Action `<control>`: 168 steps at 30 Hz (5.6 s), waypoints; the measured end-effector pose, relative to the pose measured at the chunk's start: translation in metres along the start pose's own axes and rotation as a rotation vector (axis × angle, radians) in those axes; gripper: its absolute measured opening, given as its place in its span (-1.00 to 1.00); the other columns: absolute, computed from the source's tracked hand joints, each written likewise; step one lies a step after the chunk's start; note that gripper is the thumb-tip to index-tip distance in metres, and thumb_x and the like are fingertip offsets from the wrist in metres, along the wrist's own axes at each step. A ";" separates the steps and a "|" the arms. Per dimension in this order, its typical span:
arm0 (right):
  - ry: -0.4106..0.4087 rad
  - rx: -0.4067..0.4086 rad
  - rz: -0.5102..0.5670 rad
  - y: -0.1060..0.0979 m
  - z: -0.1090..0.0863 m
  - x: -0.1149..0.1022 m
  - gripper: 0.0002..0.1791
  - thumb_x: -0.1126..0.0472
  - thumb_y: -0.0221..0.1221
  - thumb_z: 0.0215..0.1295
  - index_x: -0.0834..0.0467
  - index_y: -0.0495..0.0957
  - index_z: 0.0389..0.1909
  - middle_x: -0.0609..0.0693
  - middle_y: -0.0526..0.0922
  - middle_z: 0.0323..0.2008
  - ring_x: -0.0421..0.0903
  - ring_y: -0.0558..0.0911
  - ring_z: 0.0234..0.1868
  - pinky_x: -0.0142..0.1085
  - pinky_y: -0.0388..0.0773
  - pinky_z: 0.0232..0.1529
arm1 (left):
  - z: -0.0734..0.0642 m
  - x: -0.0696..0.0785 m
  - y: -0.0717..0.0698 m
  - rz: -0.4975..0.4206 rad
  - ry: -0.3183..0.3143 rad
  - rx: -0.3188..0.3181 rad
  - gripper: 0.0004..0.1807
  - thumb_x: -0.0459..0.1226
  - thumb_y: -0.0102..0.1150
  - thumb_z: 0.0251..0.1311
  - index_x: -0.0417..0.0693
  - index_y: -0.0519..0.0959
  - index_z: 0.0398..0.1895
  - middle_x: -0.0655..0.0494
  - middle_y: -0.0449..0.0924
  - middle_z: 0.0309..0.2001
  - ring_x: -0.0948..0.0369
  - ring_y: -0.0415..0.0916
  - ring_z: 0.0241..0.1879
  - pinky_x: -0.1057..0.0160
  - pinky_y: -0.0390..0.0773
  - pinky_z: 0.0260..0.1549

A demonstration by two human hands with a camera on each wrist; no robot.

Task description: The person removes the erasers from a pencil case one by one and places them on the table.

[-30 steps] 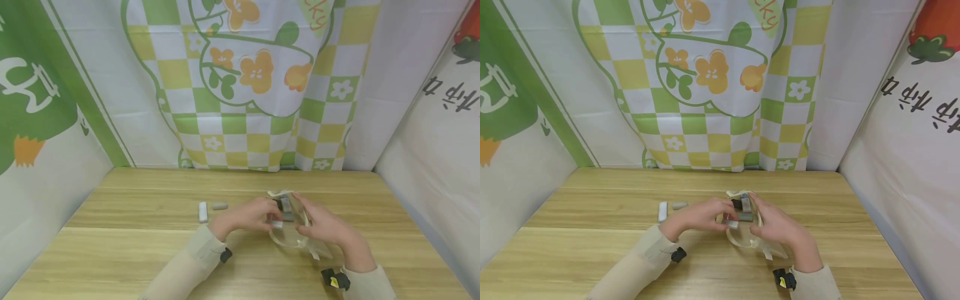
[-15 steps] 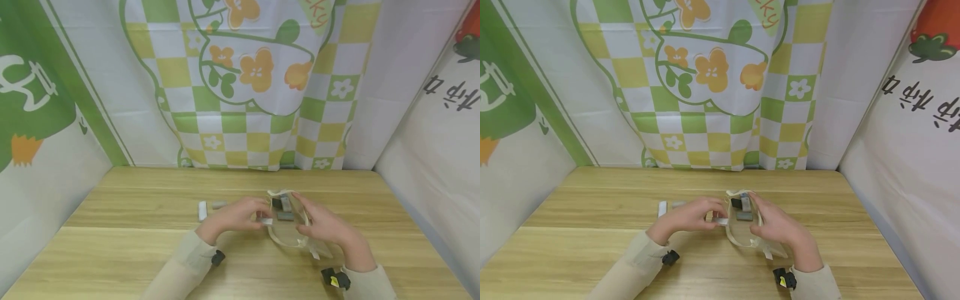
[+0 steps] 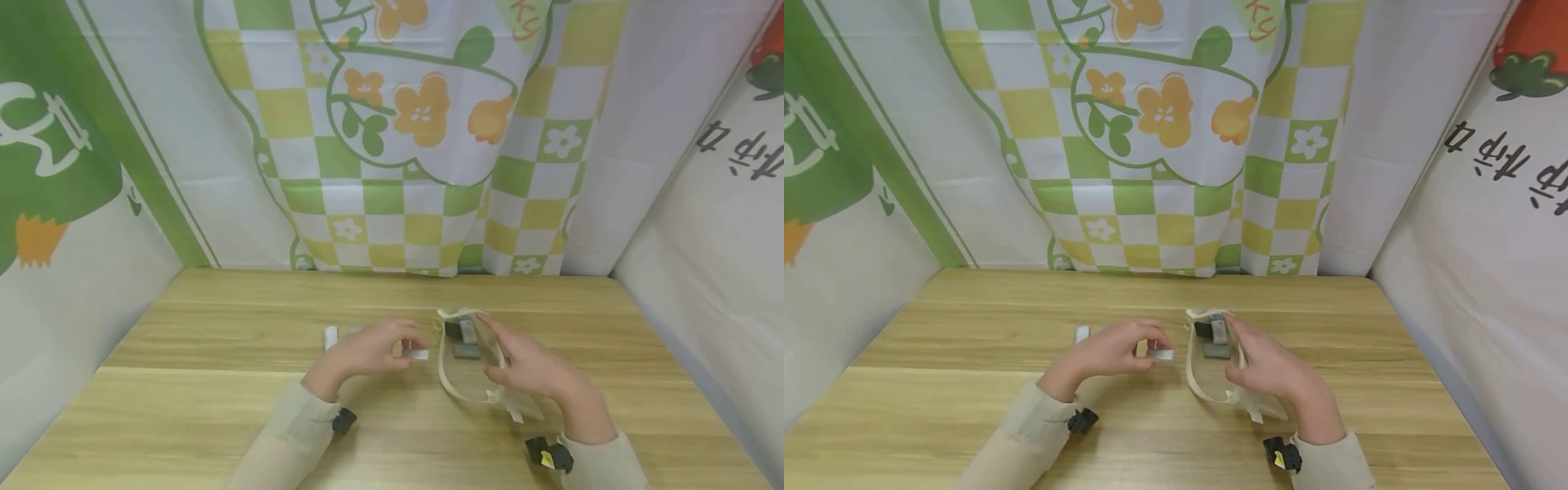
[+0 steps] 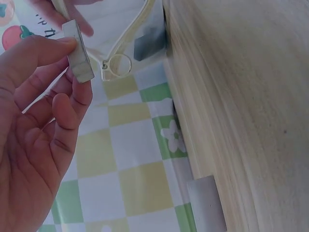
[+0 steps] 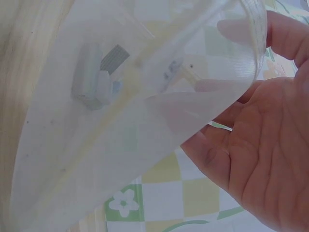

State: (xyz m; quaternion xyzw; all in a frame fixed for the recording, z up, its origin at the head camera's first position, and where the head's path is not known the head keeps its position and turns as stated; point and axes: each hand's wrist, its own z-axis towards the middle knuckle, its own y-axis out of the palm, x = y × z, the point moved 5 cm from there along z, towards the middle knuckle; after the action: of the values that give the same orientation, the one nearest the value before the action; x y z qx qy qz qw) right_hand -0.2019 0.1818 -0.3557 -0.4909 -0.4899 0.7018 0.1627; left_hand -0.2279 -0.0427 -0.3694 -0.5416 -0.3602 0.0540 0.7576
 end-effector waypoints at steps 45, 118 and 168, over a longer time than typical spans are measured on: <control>-0.006 -0.001 -0.002 -0.002 -0.001 -0.002 -0.08 0.24 0.26 0.24 0.32 -0.02 0.52 0.39 0.15 0.47 0.37 0.28 0.42 0.23 0.23 0.40 | -0.030 -0.030 -0.028 0.020 -0.150 0.106 -0.73 -0.42 0.25 0.11 -0.13 0.68 -0.09 0.13 0.65 -0.19 0.26 0.51 -0.23 0.10 0.64 -0.16; -0.006 -0.016 0.020 -0.001 -0.001 -0.001 -0.07 0.24 0.25 0.25 0.34 -0.04 0.53 0.38 0.11 0.49 0.38 0.21 0.45 0.23 0.18 0.42 | -0.049 -0.079 -0.015 0.043 -0.287 -0.052 -0.85 -0.40 0.31 0.17 -0.10 0.69 -0.19 0.10 0.65 -0.15 0.25 0.51 -0.22 0.26 0.57 -0.17; 0.005 -0.024 0.009 -0.001 -0.002 -0.002 -0.08 0.22 0.25 0.27 0.32 -0.03 0.53 0.38 0.11 0.49 0.38 0.21 0.45 0.24 0.19 0.42 | -0.040 -0.052 -0.013 0.050 -0.251 0.006 -0.77 -0.38 0.14 0.24 -0.13 0.65 -0.06 0.08 0.70 -0.08 0.10 0.63 -0.05 0.10 0.63 0.00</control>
State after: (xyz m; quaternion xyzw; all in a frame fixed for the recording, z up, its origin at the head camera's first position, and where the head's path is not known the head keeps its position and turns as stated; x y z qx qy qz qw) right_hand -0.1993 0.1820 -0.3535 -0.4968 -0.4955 0.6955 0.1547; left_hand -0.2459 -0.1037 -0.3902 -0.5369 -0.4385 0.1412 0.7067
